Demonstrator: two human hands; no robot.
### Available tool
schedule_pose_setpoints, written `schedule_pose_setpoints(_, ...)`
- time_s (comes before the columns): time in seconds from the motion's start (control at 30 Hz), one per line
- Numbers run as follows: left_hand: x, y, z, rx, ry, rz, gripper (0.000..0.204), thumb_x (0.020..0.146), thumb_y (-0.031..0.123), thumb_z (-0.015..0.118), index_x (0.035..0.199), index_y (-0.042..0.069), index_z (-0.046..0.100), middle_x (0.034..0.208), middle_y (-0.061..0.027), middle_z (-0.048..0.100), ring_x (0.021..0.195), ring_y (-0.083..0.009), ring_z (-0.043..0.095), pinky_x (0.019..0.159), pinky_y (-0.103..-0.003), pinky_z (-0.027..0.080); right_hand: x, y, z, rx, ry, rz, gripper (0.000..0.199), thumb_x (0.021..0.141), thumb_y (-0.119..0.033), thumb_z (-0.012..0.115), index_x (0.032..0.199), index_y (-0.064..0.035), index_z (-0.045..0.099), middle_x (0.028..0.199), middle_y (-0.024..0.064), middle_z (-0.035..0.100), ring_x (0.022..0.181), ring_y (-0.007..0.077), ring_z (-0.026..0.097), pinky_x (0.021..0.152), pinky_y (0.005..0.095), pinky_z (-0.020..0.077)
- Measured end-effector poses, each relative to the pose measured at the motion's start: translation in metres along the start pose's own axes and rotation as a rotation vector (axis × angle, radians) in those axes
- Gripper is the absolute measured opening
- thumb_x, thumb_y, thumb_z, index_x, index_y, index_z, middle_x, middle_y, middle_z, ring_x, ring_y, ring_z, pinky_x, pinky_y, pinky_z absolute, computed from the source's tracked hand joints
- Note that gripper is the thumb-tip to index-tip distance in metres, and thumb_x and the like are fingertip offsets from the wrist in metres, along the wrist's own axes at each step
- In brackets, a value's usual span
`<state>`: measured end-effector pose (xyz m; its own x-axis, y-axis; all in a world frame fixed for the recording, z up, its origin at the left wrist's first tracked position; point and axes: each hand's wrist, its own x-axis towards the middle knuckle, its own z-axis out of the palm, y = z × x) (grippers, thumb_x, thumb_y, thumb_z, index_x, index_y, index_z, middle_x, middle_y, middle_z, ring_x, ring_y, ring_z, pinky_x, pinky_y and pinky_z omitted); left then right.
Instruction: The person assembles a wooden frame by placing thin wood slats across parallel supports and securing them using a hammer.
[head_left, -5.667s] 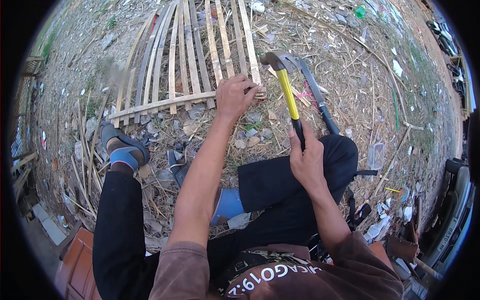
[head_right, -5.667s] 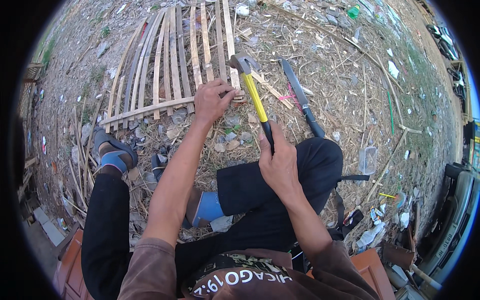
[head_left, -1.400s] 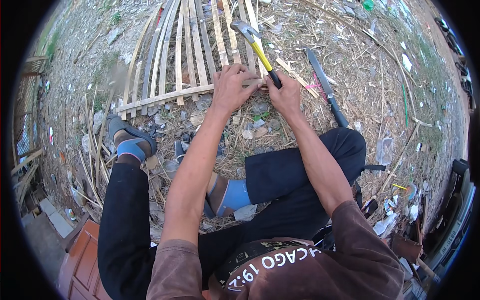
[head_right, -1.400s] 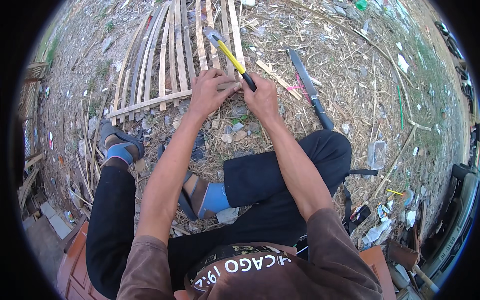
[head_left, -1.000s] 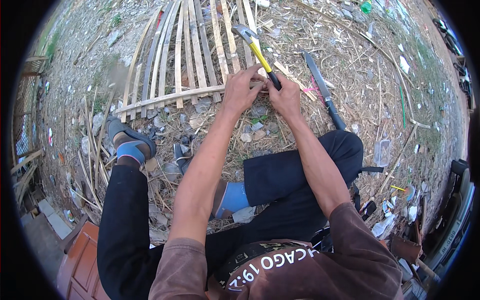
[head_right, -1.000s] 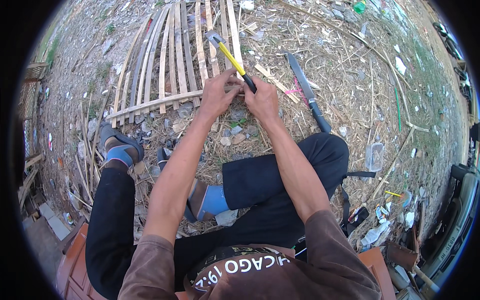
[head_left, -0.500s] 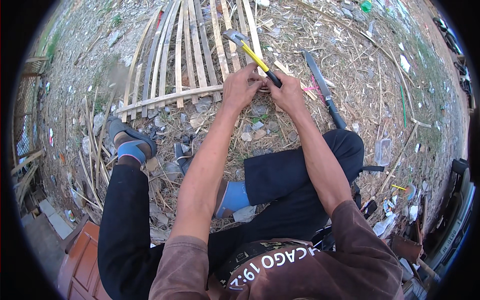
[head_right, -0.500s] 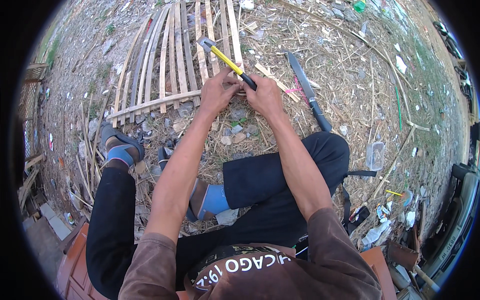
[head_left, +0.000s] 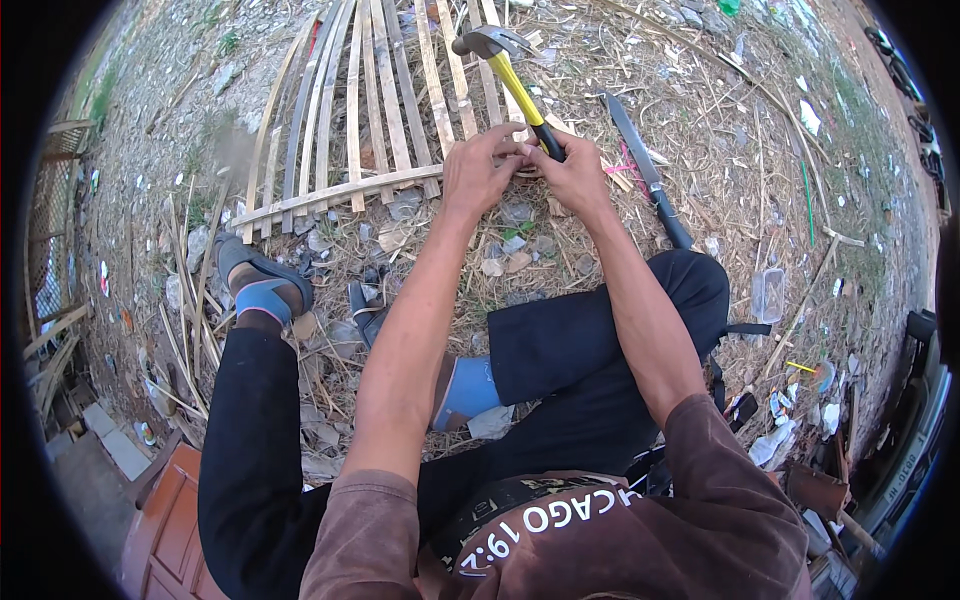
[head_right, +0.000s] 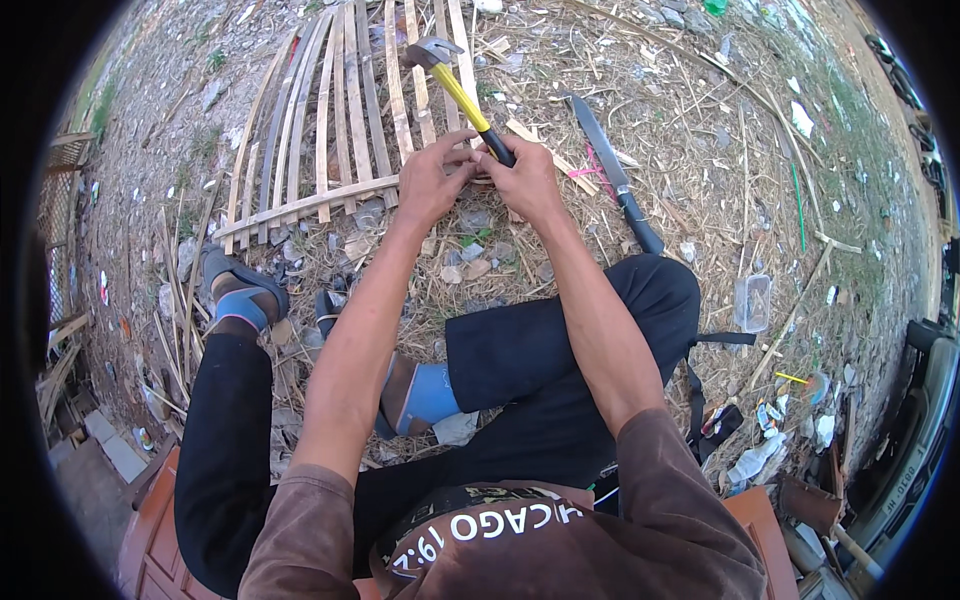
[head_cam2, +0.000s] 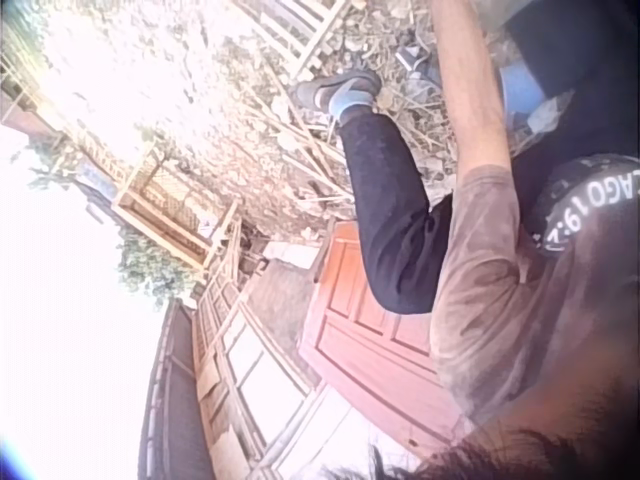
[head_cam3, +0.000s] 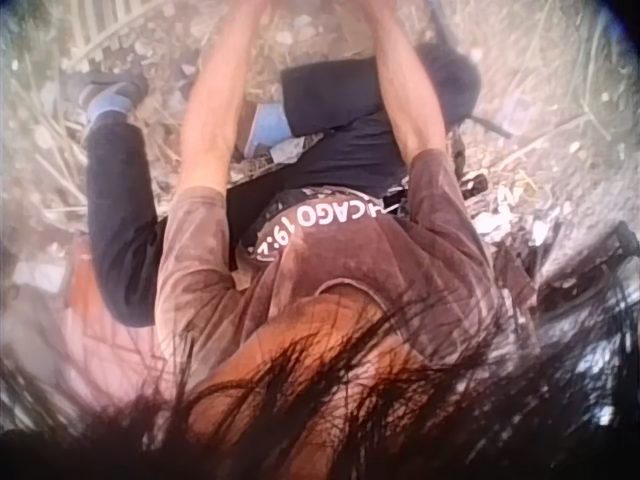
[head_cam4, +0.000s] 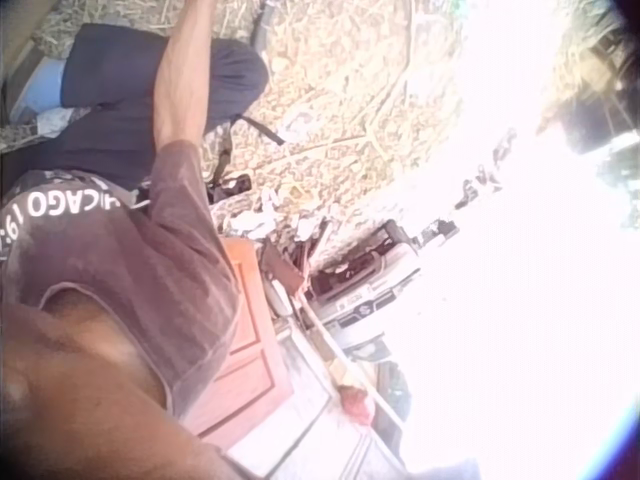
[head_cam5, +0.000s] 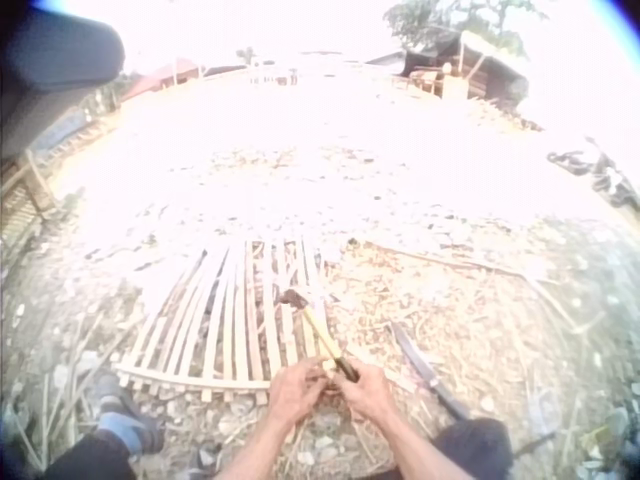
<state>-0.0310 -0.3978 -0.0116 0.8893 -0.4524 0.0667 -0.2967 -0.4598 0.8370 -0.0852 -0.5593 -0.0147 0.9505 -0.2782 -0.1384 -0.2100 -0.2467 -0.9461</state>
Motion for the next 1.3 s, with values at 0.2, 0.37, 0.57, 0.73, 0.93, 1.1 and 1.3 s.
schedule_pose_setpoints(0.2, -0.001, -0.004, 0.007, -0.008, 0.052, -0.007, 0.034, 0.085, 0.018, 0.079, 0.119, 0.015, 0.073, 0.094, -0.0083, 0.079, 0.087, -0.0239, 0.075, 0.078, -0.036, 0.057, 0.001, 0.002, 0.002, 0.152, 0.013, 0.037, 0.016, 0.092, -0.013, 0.076, 0.099, 0.0007, 0.073, 0.075, 0.0041, 0.072, 0.068, 0.0071, 0.064, 0.062, 0.0260, 0.0502)
schedule_pose_setpoints(0.37, 0.000, -0.006, 0.005, 0.107, 0.062, 0.065, 0.018, 0.084, 0.022, 0.080, 0.100, 0.014, 0.080, 0.095, -0.0062, 0.077, 0.089, -0.0241, 0.072, 0.080, -0.036, 0.055, -0.002, -0.002, -0.001, 0.205, 0.011, 0.014, 0.016, 0.091, -0.013, 0.076, 0.098, 0.0017, 0.073, 0.076, 0.0034, 0.071, 0.070, 0.0067, 0.064, 0.064, 0.0250, 0.0496)
schedule_pose_setpoints(0.57, 0.003, -0.008, 0.007, 0.092, 0.050, 0.100, 0.017, 0.085, 0.024, 0.079, 0.098, 0.014, 0.081, 0.095, -0.0042, 0.076, 0.088, -0.0242, 0.071, 0.079, -0.035, 0.053, -0.002, -0.001, -0.003, 0.154, 0.011, 0.020, 0.017, 0.091, -0.014, 0.078, 0.097, 0.0011, 0.073, 0.075, 0.0018, 0.070, 0.068, 0.0060, 0.062, 0.063, 0.0246, 0.0483)
schedule_pose_setpoints(0.73, 0.006, -0.007, 0.003, 0.121, -0.027, -0.029, 0.019, 0.085, 0.024, 0.079, 0.101, 0.013, 0.081, 0.093, -0.0061, 0.076, 0.086, -0.0242, 0.071, 0.077, -0.035, 0.053, -0.004, -0.009, -0.001, 0.146, 0.009, 0.063, 0.017, 0.091, -0.015, 0.077, 0.097, 0.0005, 0.074, 0.075, 0.0008, 0.069, 0.068, 0.0059, 0.061, 0.063, 0.0243, 0.0481)
schedule_pose_setpoints(0.93, 0.008, -0.004, 0.006, 0.038, -0.076, -0.085, 0.020, 0.086, 0.023, 0.081, 0.102, 0.010, 0.080, 0.090, -0.0079, 0.076, 0.078, -0.0198, 0.070, 0.071, -0.032, 0.052, -0.015, -0.022, -0.011, 0.225, 0.080, 0.039, 0.021, 0.093, -0.019, 0.076, 0.102, 0.0006, 0.073, 0.071, -0.0002, 0.067, 0.063, 0.0062, 0.056, 0.058, 0.0264, 0.0440)
schedule_pose_setpoints(1.1, 0.006, 0.002, 0.003, 0.010, -0.078, -0.173, 0.020, 0.086, 0.025, 0.082, 0.098, 0.009, 0.081, 0.087, -0.0039, 0.076, 0.077, -0.0133, 0.069, 0.071, -0.028, 0.051, -0.055, -0.060, -0.047, -0.059, 0.107, 0.125, 0.033, 0.100, -0.028, 0.063, 0.116, 0.0005, 0.065, 0.075, 0.0098, 0.061, 0.068, 0.0182, 0.059, 0.063, 0.0370, 0.0450)
schedule_pose_setpoints(1.3, 0.015, -0.005, 0.002, 0.015, -0.084, -0.271, 0.028, 0.083, 0.039, 0.083, 0.100, 0.018, 0.083, 0.090, -0.0024, 0.077, 0.080, -0.0177, 0.070, 0.073, -0.030, 0.051, -0.125, -0.083, -0.084, -0.166, 0.035, 0.174, 0.027, 0.101, -0.018, 0.060, 0.120, 0.0014, 0.058, 0.083, 0.0142, 0.061, 0.073, 0.0238, 0.059, 0.069, 0.0389, 0.0461)
